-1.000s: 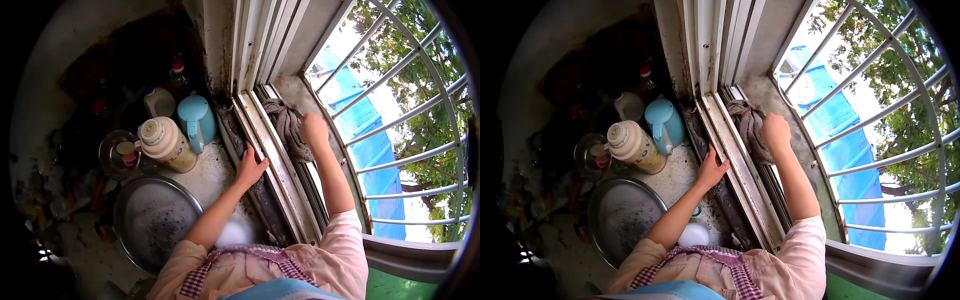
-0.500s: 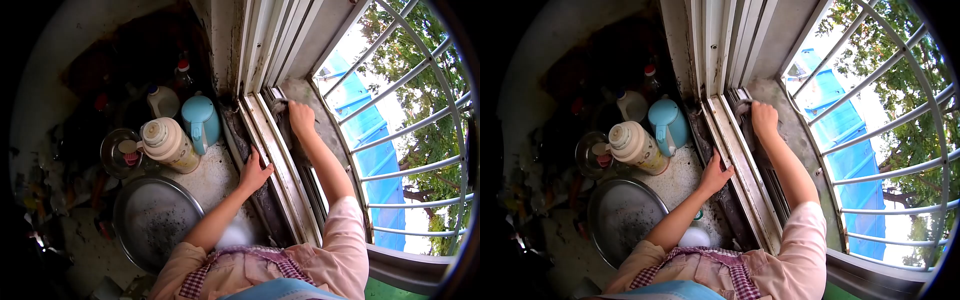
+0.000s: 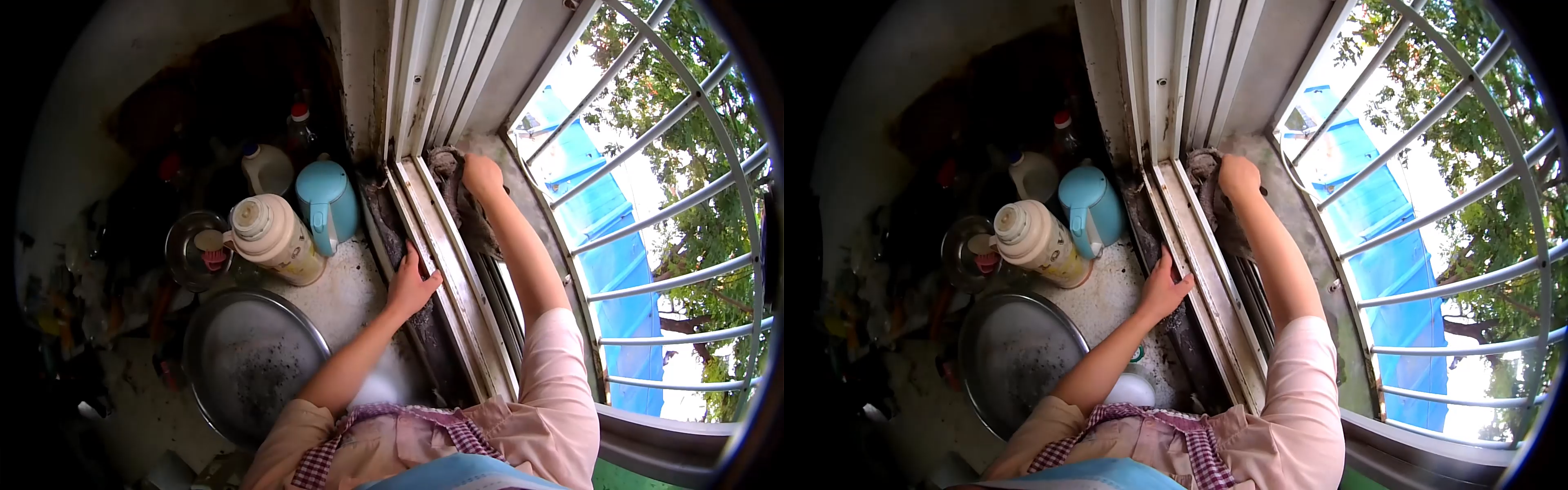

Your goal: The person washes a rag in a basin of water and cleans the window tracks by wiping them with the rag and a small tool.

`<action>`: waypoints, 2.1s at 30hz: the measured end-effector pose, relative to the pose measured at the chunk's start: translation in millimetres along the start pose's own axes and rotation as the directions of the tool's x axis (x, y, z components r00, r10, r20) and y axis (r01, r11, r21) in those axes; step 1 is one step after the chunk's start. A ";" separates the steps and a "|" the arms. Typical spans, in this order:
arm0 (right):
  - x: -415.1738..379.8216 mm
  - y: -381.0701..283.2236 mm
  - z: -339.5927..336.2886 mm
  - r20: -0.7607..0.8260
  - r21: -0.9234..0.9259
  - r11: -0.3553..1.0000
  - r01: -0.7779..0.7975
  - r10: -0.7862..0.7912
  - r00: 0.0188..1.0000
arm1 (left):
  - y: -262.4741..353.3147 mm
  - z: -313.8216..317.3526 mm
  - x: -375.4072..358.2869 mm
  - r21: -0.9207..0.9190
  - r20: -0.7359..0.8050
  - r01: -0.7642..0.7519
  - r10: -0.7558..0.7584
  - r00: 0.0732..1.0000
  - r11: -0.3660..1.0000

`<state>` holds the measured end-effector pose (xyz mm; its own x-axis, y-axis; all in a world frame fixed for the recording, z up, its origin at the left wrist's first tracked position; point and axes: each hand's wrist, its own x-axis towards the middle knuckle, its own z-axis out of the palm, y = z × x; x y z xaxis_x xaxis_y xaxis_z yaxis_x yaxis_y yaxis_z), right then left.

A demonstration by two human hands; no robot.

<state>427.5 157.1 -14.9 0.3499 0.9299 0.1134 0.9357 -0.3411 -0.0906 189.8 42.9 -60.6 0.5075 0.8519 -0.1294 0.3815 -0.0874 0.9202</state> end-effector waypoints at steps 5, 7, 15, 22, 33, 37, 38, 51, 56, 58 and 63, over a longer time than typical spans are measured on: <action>23.2 -14.0 5.0 -0.122 0.027 0.998 -0.063 0.066 0.990 | -8.7 2.3 5.0 0.009 -0.014 -0.042 0.043 0.999 0.999; 11.5 -15.2 2.0 -0.200 0.090 0.988 -0.123 0.139 0.970 | -10.6 2.1 0.6 0.026 -0.010 -0.038 0.038 0.999 0.999; 15.2 -30.9 -51.8 -0.564 0.316 0.945 -0.082 0.257 0.785 | -4.8 0.3 2.9 0.038 -0.017 -0.045 0.045 0.999 0.998; 6.1 -37.6 -12.5 -0.450 0.359 0.928 -0.101 0.267 0.852 | 6.4 -5.2 1.5 0.004 0.021 -0.005 0.005 1.000 1.000; 29.2 -19.2 6.3 0.059 0.083 0.988 -0.127 0.122 0.991 | -9.5 0.9 6.1 0.000 0.013 -0.033 0.033 0.999 0.999; -22.7 14.8 -23.6 0.219 0.017 0.999 0.033 -0.036 0.975 | -9.4 1.5 4.9 -0.032 -0.006 -0.060 0.060 0.998 0.998; -34.2 35.0 -24.0 0.338 -0.050 0.986 0.160 -0.134 0.932 | -4.8 -1.0 2.4 -0.024 -0.002 -0.055 0.055 0.998 0.998; -50.7 -19.1 -73.0 0.182 -0.144 0.989 0.046 -0.019 0.983 | -12.5 0.7 6.3 -0.040 0.001 -0.084 0.085 0.996 0.996; -49.4 -15.0 -110.1 0.032 -0.232 0.972 0.021 -0.014 0.999 | -1.3 -3.5 2.4 -0.009 0.008 -0.020 0.020 1.000 1.000; -19.4 -1.1 -62.7 -0.113 -0.187 0.980 0.064 -0.086 0.990 | -2.3 -2.4 2.4 -0.003 0.000 -0.043 0.043 0.999 0.999; 23.6 -5.4 -17.4 -0.162 -0.374 0.920 0.118 -0.191 0.968 | -0.8 -4.0 2.5 -0.009 -0.015 -0.057 0.056 0.998 0.998</action>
<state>431.5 178.5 5.5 0.1679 0.9430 0.2875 0.9190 -0.2552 0.3005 187.7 47.2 -60.2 0.5162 0.8534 -0.0717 0.3450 -0.1306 0.9295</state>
